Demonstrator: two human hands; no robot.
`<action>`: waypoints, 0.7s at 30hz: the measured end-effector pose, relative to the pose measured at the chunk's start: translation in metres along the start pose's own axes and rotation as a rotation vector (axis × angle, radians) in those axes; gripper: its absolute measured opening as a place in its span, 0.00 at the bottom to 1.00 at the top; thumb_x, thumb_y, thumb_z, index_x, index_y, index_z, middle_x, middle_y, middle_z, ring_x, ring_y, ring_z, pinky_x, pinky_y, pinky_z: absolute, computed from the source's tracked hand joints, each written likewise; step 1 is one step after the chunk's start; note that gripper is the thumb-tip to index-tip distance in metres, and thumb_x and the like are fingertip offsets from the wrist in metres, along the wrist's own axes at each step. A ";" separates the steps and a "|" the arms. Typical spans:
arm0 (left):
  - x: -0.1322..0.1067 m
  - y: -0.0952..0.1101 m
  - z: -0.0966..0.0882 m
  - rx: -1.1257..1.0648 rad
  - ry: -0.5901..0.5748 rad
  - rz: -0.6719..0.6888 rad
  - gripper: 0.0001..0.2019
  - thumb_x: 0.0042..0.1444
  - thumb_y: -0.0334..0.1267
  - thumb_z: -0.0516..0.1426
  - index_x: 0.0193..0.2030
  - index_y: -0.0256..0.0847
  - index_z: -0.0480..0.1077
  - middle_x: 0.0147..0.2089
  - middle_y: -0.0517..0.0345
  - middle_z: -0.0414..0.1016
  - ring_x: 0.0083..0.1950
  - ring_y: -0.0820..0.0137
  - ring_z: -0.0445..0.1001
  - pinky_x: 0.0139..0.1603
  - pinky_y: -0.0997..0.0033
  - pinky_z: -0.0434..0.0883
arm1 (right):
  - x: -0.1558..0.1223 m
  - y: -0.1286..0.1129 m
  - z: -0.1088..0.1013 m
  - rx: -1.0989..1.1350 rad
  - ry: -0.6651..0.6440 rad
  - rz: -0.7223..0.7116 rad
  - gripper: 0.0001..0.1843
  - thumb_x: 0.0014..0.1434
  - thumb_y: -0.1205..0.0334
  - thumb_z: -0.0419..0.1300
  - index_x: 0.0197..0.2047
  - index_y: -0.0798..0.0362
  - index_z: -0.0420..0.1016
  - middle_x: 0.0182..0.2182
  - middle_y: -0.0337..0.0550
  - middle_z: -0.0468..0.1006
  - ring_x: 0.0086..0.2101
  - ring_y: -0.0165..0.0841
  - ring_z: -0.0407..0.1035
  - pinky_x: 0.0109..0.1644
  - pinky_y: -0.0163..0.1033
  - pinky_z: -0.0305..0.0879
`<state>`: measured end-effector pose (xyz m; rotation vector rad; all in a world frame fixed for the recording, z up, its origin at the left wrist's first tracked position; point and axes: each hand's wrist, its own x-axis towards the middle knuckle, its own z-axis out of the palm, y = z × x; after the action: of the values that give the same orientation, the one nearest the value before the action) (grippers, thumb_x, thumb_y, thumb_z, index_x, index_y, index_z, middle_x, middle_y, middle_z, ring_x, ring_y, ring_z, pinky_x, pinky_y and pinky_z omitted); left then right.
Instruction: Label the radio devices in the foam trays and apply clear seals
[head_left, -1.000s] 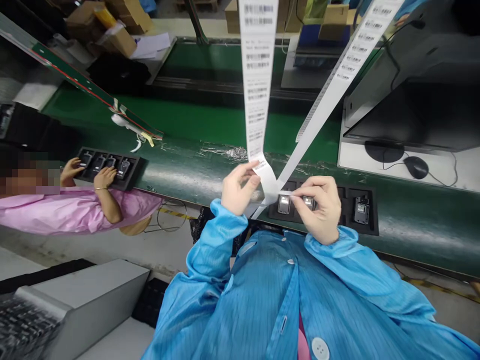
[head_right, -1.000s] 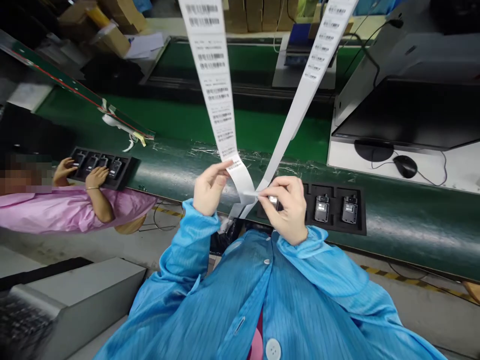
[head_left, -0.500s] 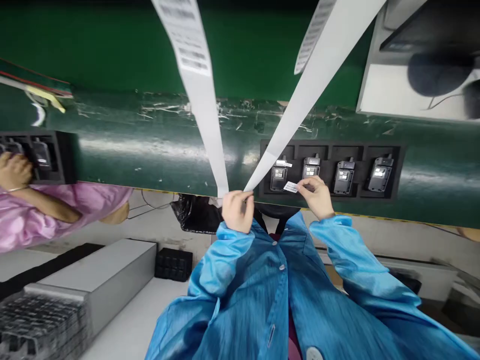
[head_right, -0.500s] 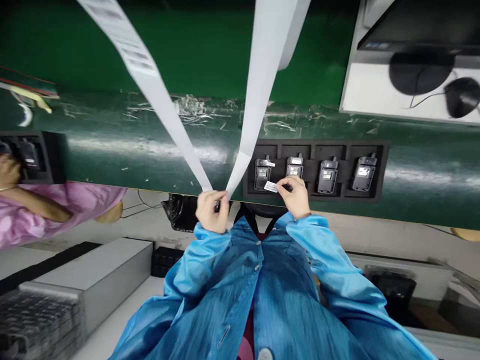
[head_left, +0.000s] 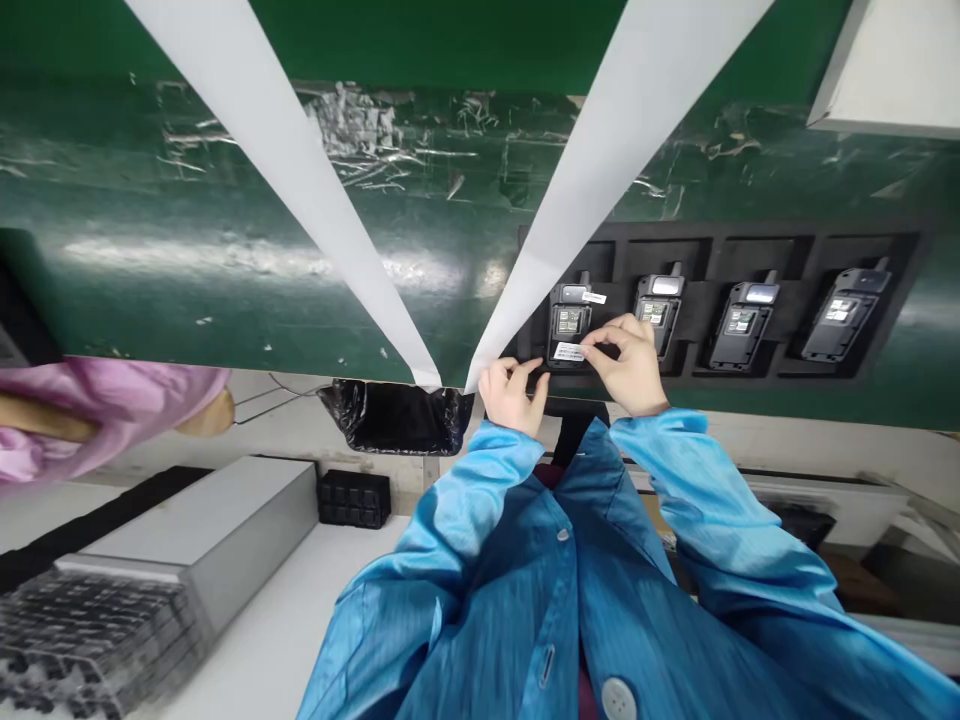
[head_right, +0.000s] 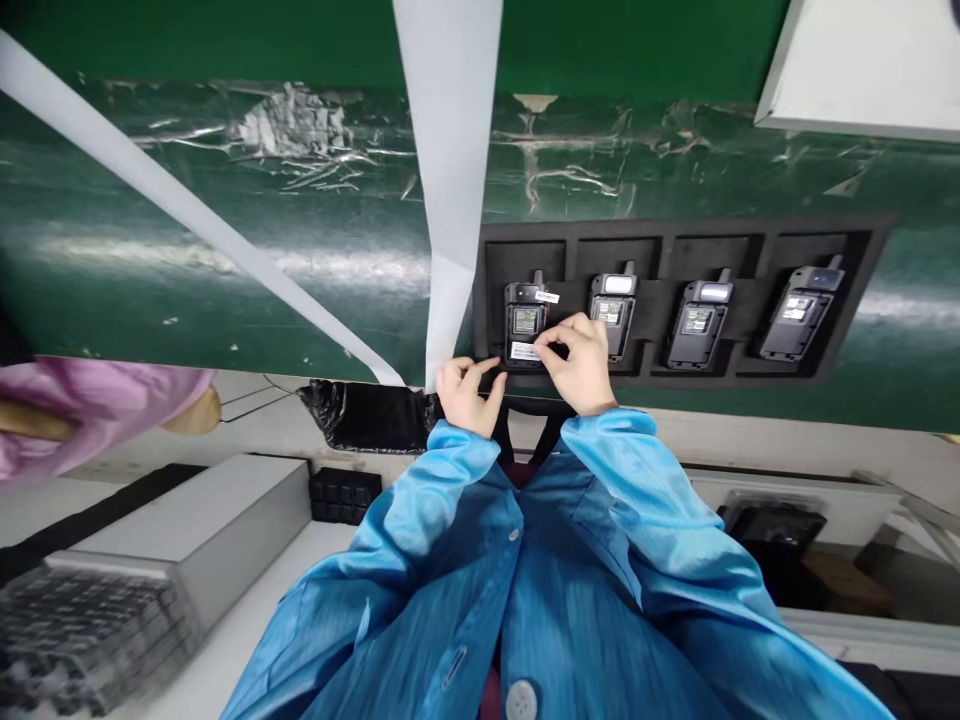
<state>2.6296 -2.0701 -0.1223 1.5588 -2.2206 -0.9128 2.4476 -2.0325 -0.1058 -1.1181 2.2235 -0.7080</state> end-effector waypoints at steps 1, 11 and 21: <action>0.000 0.000 0.002 -0.002 -0.003 -0.003 0.13 0.58 0.44 0.60 0.47 0.45 0.78 0.41 0.50 0.67 0.44 0.63 0.65 0.49 0.60 0.64 | 0.000 0.000 0.001 -0.006 -0.002 -0.002 0.06 0.55 0.57 0.63 0.31 0.48 0.79 0.33 0.41 0.70 0.41 0.38 0.62 0.52 0.49 0.57; 0.005 0.001 0.004 -0.042 -0.009 0.001 0.12 0.57 0.42 0.60 0.46 0.44 0.78 0.42 0.50 0.66 0.44 0.63 0.65 0.49 0.61 0.65 | 0.003 0.004 0.003 -0.060 -0.018 -0.019 0.07 0.56 0.56 0.63 0.31 0.49 0.79 0.33 0.41 0.70 0.40 0.37 0.61 0.50 0.47 0.57; 0.005 0.002 0.007 -0.020 -0.003 -0.009 0.11 0.56 0.41 0.62 0.45 0.46 0.78 0.42 0.53 0.66 0.47 0.64 0.66 0.51 0.63 0.65 | 0.002 0.004 0.006 -0.098 -0.036 0.008 0.08 0.57 0.56 0.62 0.31 0.49 0.80 0.34 0.42 0.71 0.41 0.38 0.62 0.52 0.47 0.55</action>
<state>2.6226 -2.0716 -0.1265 1.5612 -2.2014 -0.9378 2.4487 -2.0332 -0.1134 -1.1591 2.2514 -0.5769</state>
